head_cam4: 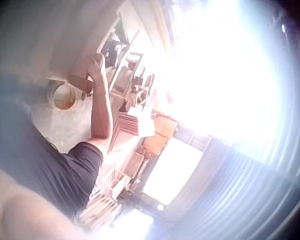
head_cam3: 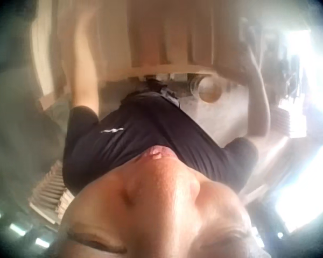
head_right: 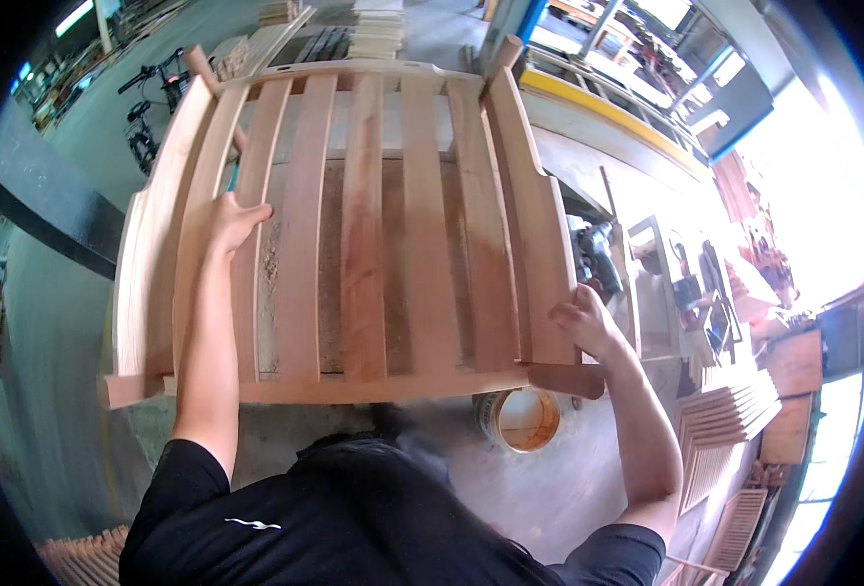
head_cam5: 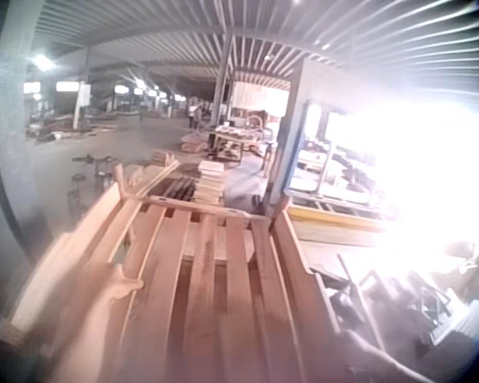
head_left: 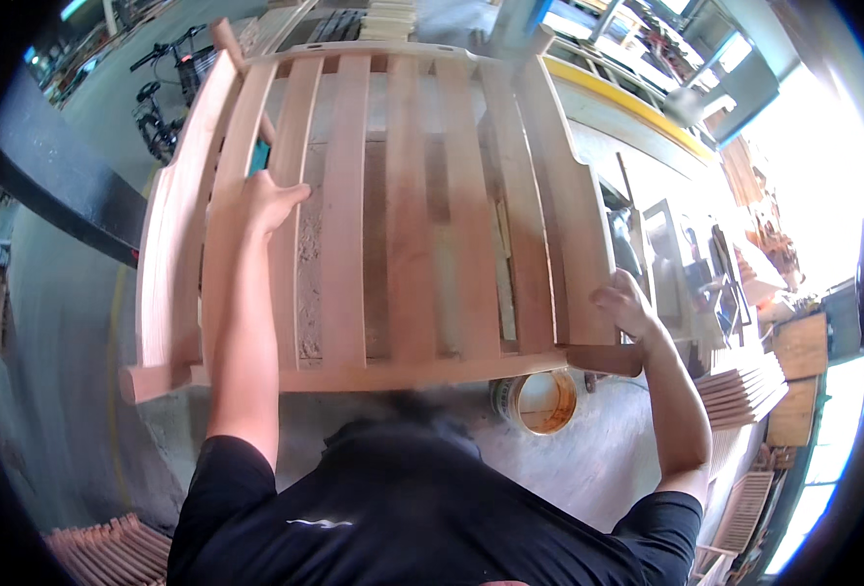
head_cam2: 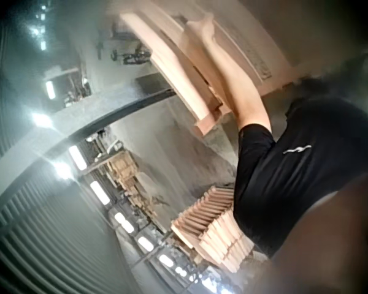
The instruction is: The person assembles a wooden chair by fitting slats into the frame and securing them with a hammer. They repeatedly lift, position, and strike the wooden components to join them together.
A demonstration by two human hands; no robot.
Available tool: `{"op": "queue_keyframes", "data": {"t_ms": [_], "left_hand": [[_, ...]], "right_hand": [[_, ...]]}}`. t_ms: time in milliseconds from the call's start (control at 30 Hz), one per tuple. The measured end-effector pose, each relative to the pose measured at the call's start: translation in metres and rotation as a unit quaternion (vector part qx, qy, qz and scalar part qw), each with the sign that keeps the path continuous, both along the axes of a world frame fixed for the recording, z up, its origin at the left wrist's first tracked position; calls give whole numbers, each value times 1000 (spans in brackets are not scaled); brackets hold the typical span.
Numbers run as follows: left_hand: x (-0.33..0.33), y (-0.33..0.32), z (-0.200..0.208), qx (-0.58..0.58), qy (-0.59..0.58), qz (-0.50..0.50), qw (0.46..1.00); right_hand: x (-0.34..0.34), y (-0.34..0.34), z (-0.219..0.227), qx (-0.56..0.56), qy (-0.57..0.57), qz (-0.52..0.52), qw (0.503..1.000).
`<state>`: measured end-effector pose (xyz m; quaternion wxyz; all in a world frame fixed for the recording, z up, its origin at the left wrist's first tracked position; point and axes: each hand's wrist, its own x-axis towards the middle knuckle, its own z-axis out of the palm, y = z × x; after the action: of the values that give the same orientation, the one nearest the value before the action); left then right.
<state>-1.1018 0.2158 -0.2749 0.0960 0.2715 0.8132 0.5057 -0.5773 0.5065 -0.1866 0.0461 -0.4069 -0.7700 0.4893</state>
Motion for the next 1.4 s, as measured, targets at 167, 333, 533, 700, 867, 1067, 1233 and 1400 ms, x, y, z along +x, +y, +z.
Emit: {"op": "queue_keyframes", "data": {"t_ms": [167,333,533,700,867,1067,1233,1400], "left_hand": [[74,-40,58,-19,37,26,999],[148,-103,84,9,86,42,995],[213,-165,78,79,53,54,994],[266,-203,48,204,-38,31,978],[313,-235,29,220,-119,67,966],[359,-236,46,342,-158,154,913],[428,-240,118,426,-79,27,901],[527,-208,191,440,-10,24,897]], "right_hand": [[56,-70,15,44,8,-45,998],[93,-179,33,248,49,-105,962],[99,-277,11,493,72,-39,866],[106,-255,-109,65,161,-255,951],[120,-258,-176,81,251,-315,912],[141,-273,-222,143,248,-421,861],[203,-299,-159,95,429,-378,815],[295,-290,-105,38,572,-330,750]]}}
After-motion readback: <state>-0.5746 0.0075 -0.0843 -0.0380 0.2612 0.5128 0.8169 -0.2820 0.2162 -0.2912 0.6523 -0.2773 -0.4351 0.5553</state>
